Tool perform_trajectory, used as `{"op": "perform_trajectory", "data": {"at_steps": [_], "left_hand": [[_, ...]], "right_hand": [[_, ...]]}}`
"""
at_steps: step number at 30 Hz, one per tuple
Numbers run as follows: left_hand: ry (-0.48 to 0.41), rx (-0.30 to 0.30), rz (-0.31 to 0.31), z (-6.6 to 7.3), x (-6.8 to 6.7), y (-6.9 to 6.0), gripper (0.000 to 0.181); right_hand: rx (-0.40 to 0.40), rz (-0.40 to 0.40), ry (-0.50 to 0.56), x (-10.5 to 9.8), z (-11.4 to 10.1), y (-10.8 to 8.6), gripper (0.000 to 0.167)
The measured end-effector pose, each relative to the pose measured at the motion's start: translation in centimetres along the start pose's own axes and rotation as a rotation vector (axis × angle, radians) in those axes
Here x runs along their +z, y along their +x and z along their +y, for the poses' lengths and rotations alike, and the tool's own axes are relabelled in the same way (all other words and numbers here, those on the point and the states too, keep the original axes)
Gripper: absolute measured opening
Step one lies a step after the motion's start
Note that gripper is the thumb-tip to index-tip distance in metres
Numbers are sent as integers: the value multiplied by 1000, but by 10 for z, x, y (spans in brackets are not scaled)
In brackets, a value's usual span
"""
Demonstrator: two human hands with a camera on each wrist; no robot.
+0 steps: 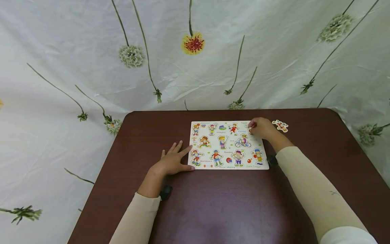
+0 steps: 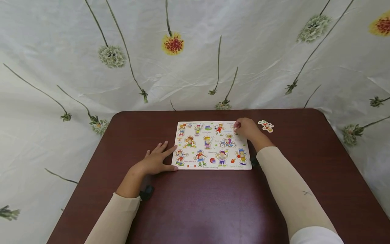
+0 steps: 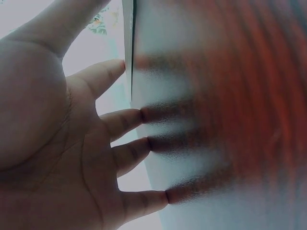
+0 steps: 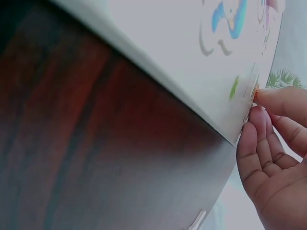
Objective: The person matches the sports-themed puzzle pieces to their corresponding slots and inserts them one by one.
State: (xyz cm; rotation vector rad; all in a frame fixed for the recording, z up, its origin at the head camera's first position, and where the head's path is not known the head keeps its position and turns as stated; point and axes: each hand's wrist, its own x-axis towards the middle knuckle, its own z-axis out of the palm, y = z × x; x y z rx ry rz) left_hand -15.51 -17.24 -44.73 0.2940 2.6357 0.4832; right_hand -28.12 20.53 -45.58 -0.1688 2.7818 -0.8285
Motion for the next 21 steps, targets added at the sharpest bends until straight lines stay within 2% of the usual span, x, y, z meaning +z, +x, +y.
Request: {"op": "perform_trajectory", "data": {"at_steps": [8,14,17,21], "left_hand": [[8,1,0,0,0,0,92],[8,5,-3,-1,-1,0,92],[8,4,-5,-1,-1,0,91],[-1,5,-5,-3,0,1,91]], "right_hand": [[26,7,22,1,1,0,14],[46,-1,92,1,4,-1,17],[52,12,166,-1,8,-5,23],[65,92,327,-5,14,-13,32]]}}
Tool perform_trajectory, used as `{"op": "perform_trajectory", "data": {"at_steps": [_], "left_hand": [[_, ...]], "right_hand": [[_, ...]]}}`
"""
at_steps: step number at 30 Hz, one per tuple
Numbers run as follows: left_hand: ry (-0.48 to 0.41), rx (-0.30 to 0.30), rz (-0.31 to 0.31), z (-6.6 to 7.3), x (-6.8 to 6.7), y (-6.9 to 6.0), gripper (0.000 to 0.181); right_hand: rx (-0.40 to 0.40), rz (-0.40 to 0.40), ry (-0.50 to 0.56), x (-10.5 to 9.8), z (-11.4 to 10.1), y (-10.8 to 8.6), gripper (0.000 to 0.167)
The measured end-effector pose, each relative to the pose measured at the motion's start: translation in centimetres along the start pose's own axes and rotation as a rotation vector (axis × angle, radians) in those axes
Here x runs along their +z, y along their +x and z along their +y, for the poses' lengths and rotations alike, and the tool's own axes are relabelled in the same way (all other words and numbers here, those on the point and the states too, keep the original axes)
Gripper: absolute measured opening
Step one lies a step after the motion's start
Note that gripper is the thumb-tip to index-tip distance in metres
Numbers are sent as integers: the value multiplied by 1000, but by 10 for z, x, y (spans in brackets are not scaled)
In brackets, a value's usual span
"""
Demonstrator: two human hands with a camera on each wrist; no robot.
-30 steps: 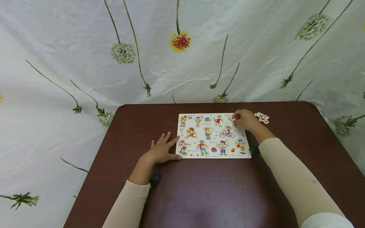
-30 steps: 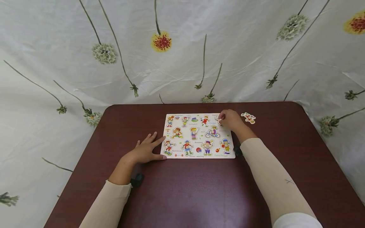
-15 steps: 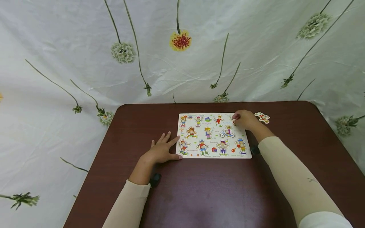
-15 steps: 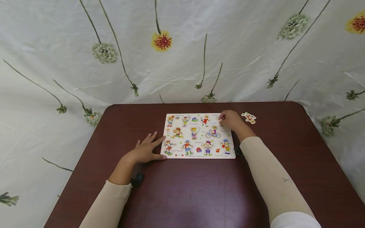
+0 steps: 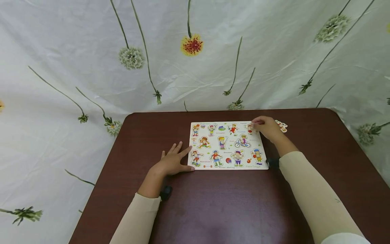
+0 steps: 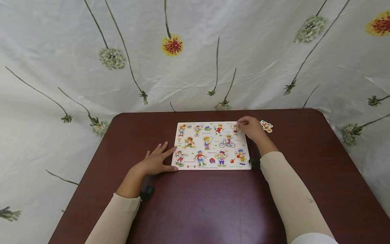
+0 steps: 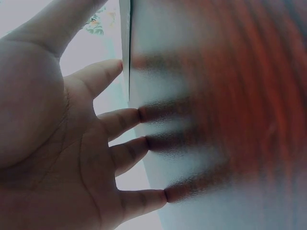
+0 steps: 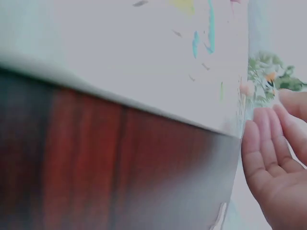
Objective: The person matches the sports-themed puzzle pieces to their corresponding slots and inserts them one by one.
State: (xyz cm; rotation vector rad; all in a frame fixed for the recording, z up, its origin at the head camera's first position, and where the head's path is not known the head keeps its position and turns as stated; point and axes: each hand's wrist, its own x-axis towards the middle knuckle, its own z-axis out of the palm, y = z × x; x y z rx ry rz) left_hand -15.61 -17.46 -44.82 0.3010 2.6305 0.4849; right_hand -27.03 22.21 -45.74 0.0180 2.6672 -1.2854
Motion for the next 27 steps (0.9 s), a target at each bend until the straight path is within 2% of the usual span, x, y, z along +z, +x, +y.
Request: {"op": "perform_trajectory", "data": {"at_steps": [4,8,17,27], "left_hand": [[-12,-4,3,-1,1,0,92],[-14,-9,1,-2,1,0,93],[-17,-6,-2,-3,2,2,92],[-14,3,0,0,0,2,91]], "right_hand": [[24,104,159,-7,5,-5,39],[48,179,235,-16,10,-9,45],[67,222,255,-45,23,-24,52],[95,242,214,-68,45,-28,49]]}}
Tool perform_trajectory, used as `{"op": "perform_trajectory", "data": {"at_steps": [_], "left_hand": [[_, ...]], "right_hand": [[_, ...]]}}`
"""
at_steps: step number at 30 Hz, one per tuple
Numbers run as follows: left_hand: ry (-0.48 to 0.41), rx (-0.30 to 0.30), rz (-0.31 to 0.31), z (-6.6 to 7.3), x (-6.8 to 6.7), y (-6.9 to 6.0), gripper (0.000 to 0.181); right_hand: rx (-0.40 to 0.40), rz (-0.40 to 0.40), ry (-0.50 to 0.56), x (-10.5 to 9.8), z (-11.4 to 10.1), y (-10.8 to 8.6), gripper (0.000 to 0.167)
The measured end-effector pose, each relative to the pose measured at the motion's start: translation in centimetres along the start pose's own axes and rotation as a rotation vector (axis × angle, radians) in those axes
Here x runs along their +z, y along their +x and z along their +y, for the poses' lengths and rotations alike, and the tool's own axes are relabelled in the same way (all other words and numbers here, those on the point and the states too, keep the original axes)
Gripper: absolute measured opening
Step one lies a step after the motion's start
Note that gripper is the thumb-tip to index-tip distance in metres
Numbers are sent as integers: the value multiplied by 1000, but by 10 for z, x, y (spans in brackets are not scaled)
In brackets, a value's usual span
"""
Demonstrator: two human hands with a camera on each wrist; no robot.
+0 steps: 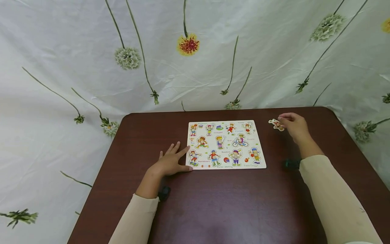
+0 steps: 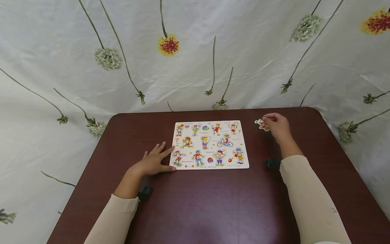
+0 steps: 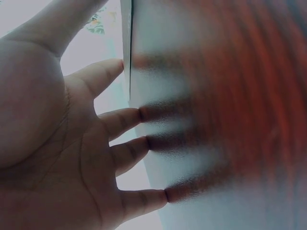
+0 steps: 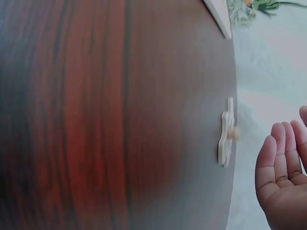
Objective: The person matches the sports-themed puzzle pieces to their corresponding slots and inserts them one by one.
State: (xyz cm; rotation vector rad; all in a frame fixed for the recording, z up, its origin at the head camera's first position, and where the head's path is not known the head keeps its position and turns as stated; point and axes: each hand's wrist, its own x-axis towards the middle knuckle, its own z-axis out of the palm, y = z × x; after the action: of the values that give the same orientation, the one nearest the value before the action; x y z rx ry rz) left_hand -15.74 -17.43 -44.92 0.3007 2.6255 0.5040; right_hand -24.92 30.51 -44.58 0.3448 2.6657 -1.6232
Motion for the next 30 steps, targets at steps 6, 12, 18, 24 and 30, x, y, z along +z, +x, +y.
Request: {"op": "perform_trajectory", "data": {"at_steps": [6,12,18,24,30], "left_hand": [[-1,3,1,0,0,0,91],[3,3,0,1,1,0,91],[2,2,-1,1,2,0,91],[0,1,-1,3,2,0,91],[12,4,-2,3,2,0,91]], "right_hand": [[17,1,-60,-4,5,1,47],[11,-28,-207,-4,9,7,42],[-6,-62,-395,-5,12,13,41],[-14,-72,-488,-2,10,17,39],[-22,-67,-529,-1,8,18,32]]}}
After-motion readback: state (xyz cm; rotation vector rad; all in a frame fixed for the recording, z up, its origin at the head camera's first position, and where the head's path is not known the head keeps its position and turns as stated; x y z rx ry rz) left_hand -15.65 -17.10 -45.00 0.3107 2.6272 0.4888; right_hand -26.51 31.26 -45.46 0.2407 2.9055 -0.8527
